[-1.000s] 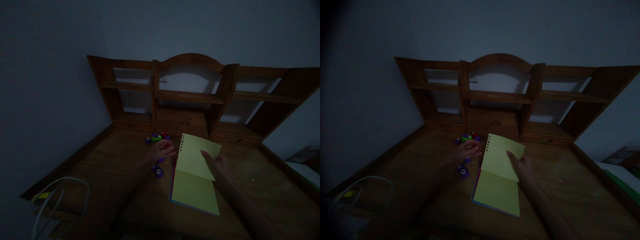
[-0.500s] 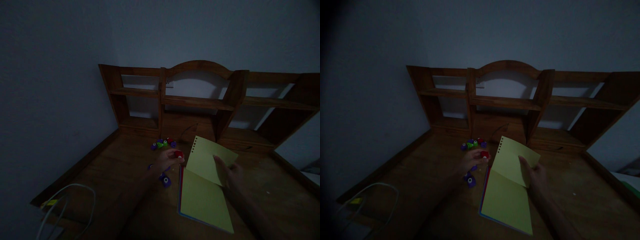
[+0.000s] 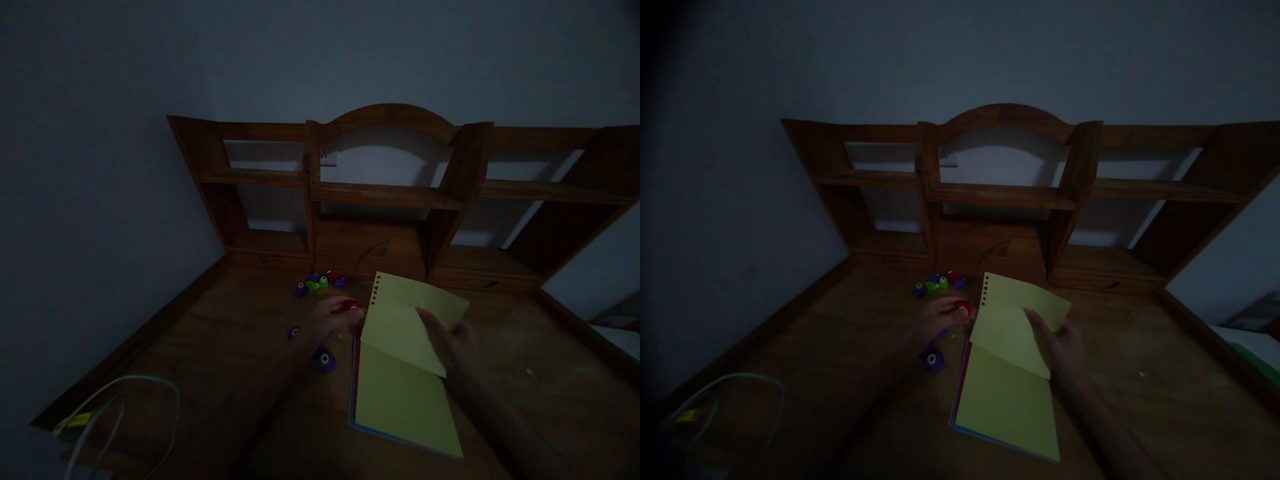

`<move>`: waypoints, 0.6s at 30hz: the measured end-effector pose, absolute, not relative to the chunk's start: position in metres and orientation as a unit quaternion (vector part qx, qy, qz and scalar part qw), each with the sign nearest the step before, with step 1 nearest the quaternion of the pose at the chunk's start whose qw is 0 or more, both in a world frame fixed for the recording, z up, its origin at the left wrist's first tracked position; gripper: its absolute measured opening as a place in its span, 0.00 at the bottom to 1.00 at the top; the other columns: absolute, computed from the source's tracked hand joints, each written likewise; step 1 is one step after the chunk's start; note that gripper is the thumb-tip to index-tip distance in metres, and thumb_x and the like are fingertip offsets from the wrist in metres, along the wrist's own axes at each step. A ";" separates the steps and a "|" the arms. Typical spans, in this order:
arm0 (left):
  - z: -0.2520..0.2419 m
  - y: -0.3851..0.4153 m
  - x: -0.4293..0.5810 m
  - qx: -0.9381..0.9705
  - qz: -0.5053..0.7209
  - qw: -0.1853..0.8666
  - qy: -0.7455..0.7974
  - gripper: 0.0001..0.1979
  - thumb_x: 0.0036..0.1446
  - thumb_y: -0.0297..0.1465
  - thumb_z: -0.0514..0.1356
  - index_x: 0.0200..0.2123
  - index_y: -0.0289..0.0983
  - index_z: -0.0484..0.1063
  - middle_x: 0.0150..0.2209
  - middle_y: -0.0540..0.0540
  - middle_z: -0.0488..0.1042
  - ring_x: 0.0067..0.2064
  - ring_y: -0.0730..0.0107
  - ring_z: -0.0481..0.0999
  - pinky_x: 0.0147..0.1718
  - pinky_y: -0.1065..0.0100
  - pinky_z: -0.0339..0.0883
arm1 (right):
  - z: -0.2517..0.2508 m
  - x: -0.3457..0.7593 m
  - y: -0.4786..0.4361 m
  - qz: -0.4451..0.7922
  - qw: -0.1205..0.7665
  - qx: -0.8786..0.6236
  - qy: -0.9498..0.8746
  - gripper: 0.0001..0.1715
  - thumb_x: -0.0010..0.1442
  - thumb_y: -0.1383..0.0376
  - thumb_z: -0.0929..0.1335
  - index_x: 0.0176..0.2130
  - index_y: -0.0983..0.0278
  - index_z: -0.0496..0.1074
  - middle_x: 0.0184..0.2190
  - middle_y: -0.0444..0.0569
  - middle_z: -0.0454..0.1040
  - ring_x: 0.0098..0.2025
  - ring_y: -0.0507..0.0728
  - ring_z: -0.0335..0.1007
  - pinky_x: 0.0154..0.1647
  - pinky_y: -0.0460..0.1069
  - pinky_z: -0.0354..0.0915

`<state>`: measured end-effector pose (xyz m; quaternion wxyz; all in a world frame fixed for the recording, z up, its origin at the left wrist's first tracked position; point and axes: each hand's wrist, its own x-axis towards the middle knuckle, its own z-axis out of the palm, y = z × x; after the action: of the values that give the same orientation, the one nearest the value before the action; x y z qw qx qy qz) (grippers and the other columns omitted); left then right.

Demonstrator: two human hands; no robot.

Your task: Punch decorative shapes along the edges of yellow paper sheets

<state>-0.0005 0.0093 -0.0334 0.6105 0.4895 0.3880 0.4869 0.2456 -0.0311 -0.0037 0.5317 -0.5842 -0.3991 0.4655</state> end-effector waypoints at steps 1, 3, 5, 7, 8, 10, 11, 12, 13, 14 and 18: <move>-0.035 0.010 0.000 0.487 0.488 0.610 0.391 0.19 0.45 0.36 0.69 0.41 0.35 0.76 0.42 0.41 0.79 0.44 0.59 0.77 0.47 0.60 0.68 | -0.004 0.246 -0.031 0.467 0.536 -0.581 -0.396 0.22 0.48 0.50 0.74 0.32 0.65 0.76 0.27 0.54 0.81 0.23 0.63 0.76 0.19 0.50 0.67; -0.037 0.012 0.000 0.482 0.490 0.610 0.395 0.22 0.45 0.38 0.69 0.43 0.34 0.75 0.43 0.40 0.78 0.43 0.59 0.77 0.47 0.59 0.68 | -0.006 0.246 -0.031 0.468 0.528 -0.585 -0.399 0.22 0.48 0.49 0.73 0.31 0.65 0.75 0.27 0.55 0.81 0.23 0.63 0.76 0.19 0.50 0.67; -0.039 0.013 -0.001 0.489 0.483 0.614 0.388 0.23 0.47 0.39 0.69 0.43 0.32 0.74 0.44 0.38 0.77 0.43 0.59 0.77 0.47 0.58 0.69 | -0.008 0.246 -0.030 0.470 0.513 -0.593 -0.406 0.22 0.49 0.49 0.73 0.31 0.65 0.76 0.27 0.56 0.81 0.24 0.64 0.76 0.19 0.50 0.68; -0.041 0.014 -0.001 0.505 0.473 0.611 0.386 0.23 0.48 0.39 0.67 0.45 0.32 0.73 0.45 0.38 0.77 0.43 0.59 0.77 0.48 0.57 0.68 | -0.010 0.246 -0.028 0.465 0.511 -0.596 -0.409 0.22 0.48 0.49 0.74 0.31 0.66 0.76 0.27 0.56 0.80 0.23 0.63 0.76 0.19 0.50 0.68; -0.042 0.014 -0.001 0.509 0.472 0.606 0.390 0.23 0.48 0.40 0.67 0.45 0.32 0.73 0.45 0.38 0.77 0.43 0.58 0.77 0.48 0.57 0.68 | -0.011 0.246 -0.028 0.462 0.515 -0.595 -0.409 0.22 0.48 0.49 0.74 0.31 0.66 0.76 0.27 0.55 0.80 0.23 0.63 0.76 0.19 0.50 0.67; -0.043 0.014 -0.001 0.512 0.466 0.602 0.399 0.24 0.48 0.39 0.68 0.45 0.32 0.73 0.45 0.38 0.77 0.44 0.57 0.76 0.48 0.56 0.67 | -0.012 0.245 -0.027 0.466 0.518 -0.589 -0.410 0.23 0.48 0.49 0.74 0.31 0.67 0.76 0.26 0.55 0.80 0.22 0.62 0.76 0.18 0.49 0.67; -0.043 0.014 -0.001 0.514 0.457 0.609 0.396 0.24 0.48 0.39 0.68 0.45 0.32 0.73 0.45 0.38 0.77 0.45 0.56 0.76 0.49 0.56 0.67 | -0.012 0.244 -0.028 0.474 0.515 -0.583 -0.413 0.22 0.48 0.50 0.74 0.31 0.67 0.76 0.26 0.55 0.80 0.22 0.62 0.76 0.18 0.49 0.67; -0.043 0.014 0.000 0.515 0.448 0.620 0.387 0.23 0.48 0.39 0.68 0.45 0.31 0.73 0.45 0.38 0.77 0.46 0.55 0.76 0.50 0.56 0.67 | -0.011 0.244 -0.028 0.484 0.511 -0.577 -0.415 0.22 0.49 0.50 0.74 0.31 0.67 0.76 0.26 0.54 0.80 0.22 0.62 0.75 0.18 0.49 0.67; -0.042 0.013 0.000 0.512 0.444 0.632 0.376 0.22 0.48 0.38 0.68 0.45 0.31 0.74 0.45 0.39 0.77 0.46 0.55 0.76 0.50 0.56 0.66 | -0.010 0.244 -0.029 0.492 0.508 -0.572 -0.416 0.22 0.49 0.50 0.74 0.32 0.67 0.76 0.26 0.54 0.80 0.22 0.61 0.75 0.19 0.49 0.67; -0.041 0.013 0.001 0.503 0.444 0.644 0.366 0.21 0.48 0.38 0.68 0.44 0.32 0.74 0.45 0.39 0.77 0.46 0.55 0.76 0.50 0.56 0.67 | -0.010 0.244 -0.029 0.493 0.507 -0.571 -0.416 0.22 0.48 0.50 0.74 0.32 0.67 0.76 0.26 0.55 0.80 0.22 0.61 0.76 0.19 0.49 0.68; -0.034 0.009 0.002 0.449 0.472 0.667 0.361 0.19 0.47 0.36 0.69 0.41 0.33 0.74 0.44 0.38 0.77 0.44 0.56 0.77 0.50 0.55 0.68 | -0.009 0.243 -0.029 0.468 0.518 -0.588 -0.409 0.23 0.46 0.50 0.75 0.30 0.68 0.77 0.25 0.55 0.80 0.22 0.62 0.75 0.18 0.49 0.67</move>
<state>0.0020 0.0090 -0.0338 0.6669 0.4491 0.3612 0.4723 0.2429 -0.0287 -0.0094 0.5181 -0.5880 -0.4087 0.4678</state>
